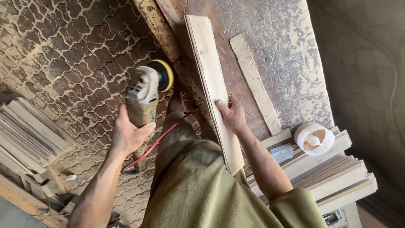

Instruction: Sanding wooden planks and applying glue to fill cracks at a workbench.

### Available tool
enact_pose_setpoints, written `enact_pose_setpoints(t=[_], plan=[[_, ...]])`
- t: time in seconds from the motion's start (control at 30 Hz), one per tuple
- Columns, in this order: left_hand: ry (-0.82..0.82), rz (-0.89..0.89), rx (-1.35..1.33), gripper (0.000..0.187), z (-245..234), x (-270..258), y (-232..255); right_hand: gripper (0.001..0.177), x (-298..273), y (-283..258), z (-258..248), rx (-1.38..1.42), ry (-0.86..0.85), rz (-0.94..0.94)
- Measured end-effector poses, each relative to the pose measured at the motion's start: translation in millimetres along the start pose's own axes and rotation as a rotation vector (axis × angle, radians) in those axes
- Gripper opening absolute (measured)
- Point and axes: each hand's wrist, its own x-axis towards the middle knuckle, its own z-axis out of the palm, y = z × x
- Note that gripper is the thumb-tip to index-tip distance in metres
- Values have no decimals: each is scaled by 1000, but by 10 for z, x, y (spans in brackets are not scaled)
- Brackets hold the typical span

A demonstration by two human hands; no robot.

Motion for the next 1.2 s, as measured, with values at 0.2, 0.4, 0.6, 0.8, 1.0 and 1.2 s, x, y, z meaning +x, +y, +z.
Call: enact_pose_setpoints(t=[0.2, 0.4, 0.6, 0.8, 1.0, 1.2], plan=[[-45, 39, 111, 77, 141, 249, 239, 66, 312, 284, -96, -288, 90, 52], [-27, 87, 257, 70, 180, 469, 471, 66, 388, -55, -96, -472, 173, -69], [-10, 107, 399, 66, 324, 739, 482, 69, 398, -129, -40, -614, 147, -33], [-19, 137, 379, 63, 343, 763, 632, 67, 407, -135, -54, -586, 141, -44], [-44, 129, 390, 64, 378, 752, 700, 66, 400, -135, -54, -564, 135, -38], [-3, 142, 440, 62, 424, 768, 659, 63, 392, -131, -61, -538, 134, -51]])
